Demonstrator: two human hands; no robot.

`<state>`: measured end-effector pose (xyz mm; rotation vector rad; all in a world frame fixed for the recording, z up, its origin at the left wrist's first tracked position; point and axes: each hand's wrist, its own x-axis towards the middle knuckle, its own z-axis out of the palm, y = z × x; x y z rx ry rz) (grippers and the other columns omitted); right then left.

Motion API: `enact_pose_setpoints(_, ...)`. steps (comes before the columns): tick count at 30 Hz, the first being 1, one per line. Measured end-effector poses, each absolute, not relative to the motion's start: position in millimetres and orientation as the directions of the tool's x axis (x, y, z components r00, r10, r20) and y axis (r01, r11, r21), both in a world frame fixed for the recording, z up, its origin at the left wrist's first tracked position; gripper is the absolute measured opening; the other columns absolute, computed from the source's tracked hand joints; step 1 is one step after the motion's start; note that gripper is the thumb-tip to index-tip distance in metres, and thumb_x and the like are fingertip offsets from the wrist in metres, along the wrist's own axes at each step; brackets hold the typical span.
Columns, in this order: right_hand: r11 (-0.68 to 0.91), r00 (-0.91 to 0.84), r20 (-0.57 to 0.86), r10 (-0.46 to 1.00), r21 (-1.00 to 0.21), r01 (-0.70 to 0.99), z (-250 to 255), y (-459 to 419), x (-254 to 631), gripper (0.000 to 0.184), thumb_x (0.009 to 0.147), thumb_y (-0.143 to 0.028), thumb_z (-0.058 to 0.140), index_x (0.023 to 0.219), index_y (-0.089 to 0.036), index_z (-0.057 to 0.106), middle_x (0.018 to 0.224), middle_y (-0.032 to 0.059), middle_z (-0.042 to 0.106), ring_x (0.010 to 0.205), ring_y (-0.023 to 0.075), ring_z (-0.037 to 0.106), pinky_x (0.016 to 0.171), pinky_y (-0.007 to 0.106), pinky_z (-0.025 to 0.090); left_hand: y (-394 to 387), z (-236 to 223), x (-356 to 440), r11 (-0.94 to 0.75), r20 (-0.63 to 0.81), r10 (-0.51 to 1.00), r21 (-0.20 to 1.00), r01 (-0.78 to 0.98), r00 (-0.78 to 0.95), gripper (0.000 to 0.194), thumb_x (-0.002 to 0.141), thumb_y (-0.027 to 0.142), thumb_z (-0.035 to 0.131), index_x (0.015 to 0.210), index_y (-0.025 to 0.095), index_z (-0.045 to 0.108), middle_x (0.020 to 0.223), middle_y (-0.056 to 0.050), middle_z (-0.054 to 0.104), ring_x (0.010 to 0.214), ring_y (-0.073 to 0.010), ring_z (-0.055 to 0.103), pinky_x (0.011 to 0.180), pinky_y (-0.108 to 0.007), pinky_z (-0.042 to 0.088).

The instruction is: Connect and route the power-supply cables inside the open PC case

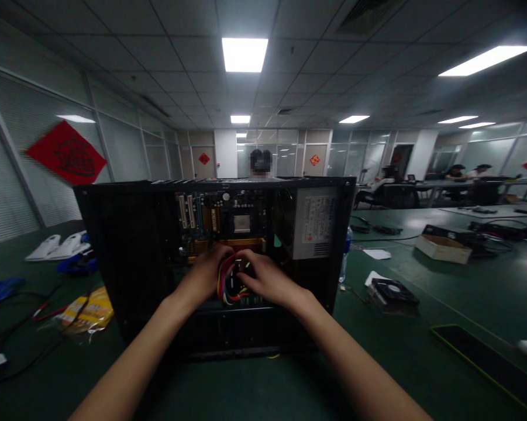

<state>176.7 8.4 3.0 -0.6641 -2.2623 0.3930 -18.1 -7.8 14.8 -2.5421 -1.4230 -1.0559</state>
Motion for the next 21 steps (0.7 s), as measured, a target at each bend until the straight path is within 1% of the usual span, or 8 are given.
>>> enact_pose_setpoints(3,0.822,-0.593,0.571,0.567,-0.436,0.366,1.7,11.2,178.3,0.031,0.083,-0.013,0.059,0.112,-0.019,0.051,0.105,0.0067,0.064,0.097,0.0188,0.059,0.083,0.030,0.042,-9.7,14.4,-13.5,-0.612,0.525,0.746,0.294,0.734,0.411,0.023,0.085,0.021,0.054,0.107,0.020,0.060,0.106,-0.007,0.066,0.096,-0.0206,0.063,0.082,-0.032,0.048)
enact_pose_setpoints(6,0.819,-0.557,0.601,0.573,-0.410,0.401,0.7,12.9,178.6,0.032,0.084,-0.012,0.057,0.114,-0.019,0.051,0.110,0.0073,0.062,0.101,0.0190,0.058,0.086,0.031,0.042,-11.0,15.0,-11.5,-0.619,0.522,0.749,0.332,0.712,0.408,0.029,0.084,0.020,0.056,0.112,0.022,0.059,0.111,-0.007,0.067,0.100,-0.0212,0.063,0.086,-0.032,0.048)
enact_pose_setpoints(9,0.816,-0.576,0.578,0.577,-0.378,0.437,-1.1,13.6,178.5,0.034,0.084,-0.012,0.058,0.116,-0.019,0.052,0.110,0.0068,0.060,0.104,0.0187,0.056,0.088,0.031,0.041,-11.4,15.4,-11.3,-0.616,0.522,0.751,0.335,0.713,0.403,0.026,0.083,0.020,0.057,0.109,0.022,0.060,0.109,-0.007,0.068,0.099,-0.0214,0.064,0.085,-0.032,0.048)
enact_pose_setpoints(12,0.794,-0.584,0.542,0.604,-0.346,0.499,-2.7,13.8,178.6,0.030,0.083,-0.014,0.061,0.112,-0.019,0.055,0.109,0.0064,0.057,0.102,0.0184,0.054,0.086,0.030,0.041,-11.5,15.3,-11.3,-0.617,0.502,0.754,0.320,0.720,0.423,0.023,0.084,0.021,0.058,0.106,0.021,0.061,0.107,-0.006,0.068,0.098,-0.0209,0.064,0.083,-0.031,0.048)
enact_pose_setpoints(14,0.785,-0.587,0.531,0.612,-0.315,0.533,-3.1,13.8,178.8,0.025,0.082,-0.015,0.062,0.106,-0.018,0.055,0.108,0.0064,0.055,0.100,0.0183,0.053,0.084,0.029,0.041,-10.9,14.2,-11.7,-0.610,0.488,0.758,0.297,0.735,0.432,0.022,0.084,0.023,0.059,0.106,0.020,0.061,0.105,-0.006,0.067,0.097,-0.0208,0.063,0.083,-0.031,0.047)
enact_pose_setpoints(17,0.771,-0.611,0.485,0.626,-0.263,0.580,-2.2,12.7,178.9,0.014,0.083,-0.014,0.060,0.096,-0.018,0.056,0.098,0.0044,0.057,0.090,0.0170,0.054,0.076,0.027,0.039,-8.6,11.6,-13.6,-0.590,0.462,0.765,0.221,0.776,0.449,0.014,0.085,0.024,0.059,0.097,0.019,0.063,0.098,-0.006,0.066,0.092,-0.0205,0.063,0.079,-0.030,0.046)
enact_pose_setpoints(19,0.758,-0.617,0.462,0.637,-0.228,0.611,-0.4,10.6,179.1,0.014,0.084,-0.015,0.060,0.097,-0.018,0.057,0.095,0.0036,0.057,0.087,0.0164,0.055,0.073,0.026,0.038,-7.1,10.2,-15.5,-0.578,0.446,0.768,0.174,0.797,0.460,0.009,0.085,0.021,0.058,0.092,0.018,0.063,0.096,-0.006,0.066,0.091,-0.0202,0.062,0.078,-0.029,0.045)
enact_pose_setpoints(21,0.742,-0.614,0.453,0.647,-0.187,0.644,2.0,8.1,179.1,0.013,0.085,-0.017,0.059,0.098,-0.019,0.059,0.097,0.0043,0.057,0.088,0.0167,0.056,0.071,0.026,0.038,-6.2,9.8,-17.0,-0.550,0.451,0.779,0.155,0.821,0.436,0.009,0.084,0.018,0.058,0.091,0.019,0.064,0.097,-0.006,0.066,0.092,-0.0202,0.062,0.078,-0.028,0.045)
